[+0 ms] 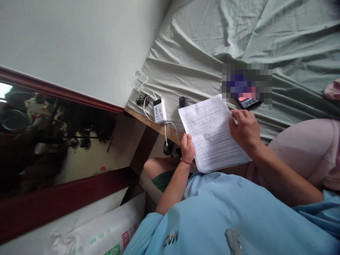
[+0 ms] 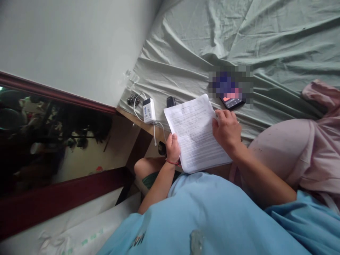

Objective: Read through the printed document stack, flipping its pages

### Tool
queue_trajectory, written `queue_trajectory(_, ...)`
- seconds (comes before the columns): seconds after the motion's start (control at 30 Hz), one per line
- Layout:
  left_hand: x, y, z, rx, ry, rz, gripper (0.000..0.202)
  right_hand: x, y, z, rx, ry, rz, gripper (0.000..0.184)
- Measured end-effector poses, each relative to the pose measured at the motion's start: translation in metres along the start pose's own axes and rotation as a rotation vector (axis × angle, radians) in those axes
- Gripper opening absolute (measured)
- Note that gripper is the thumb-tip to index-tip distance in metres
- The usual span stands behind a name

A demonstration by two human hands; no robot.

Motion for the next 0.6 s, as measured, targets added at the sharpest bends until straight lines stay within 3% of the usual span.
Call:
queue_trajectory(0.23, 0.0006, -0.0006, -0.0004, -0.012, 0.012, -0.008, 0.045, -0.0001, -0.0033, 0.001, -0.1, -0.037, -0.08, 0.037)
queue_trajectory(0.6, 0.0018, -0.0004, 0.0009, 0.011, -0.004, -0.001, 0.044, -0.0019, -0.0016, -0.0022, -0.048, -0.003, -0.047, 0.038)
Point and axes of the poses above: each hand's wrist, its own x-axis towards the middle knuckle, its own y-axis out of the back of the hand, z = x × y, the point moved 3 cm from there along x, towards the middle knuckle, and after that the axes turned 13 degrees about -z, right-handed, at the moved point
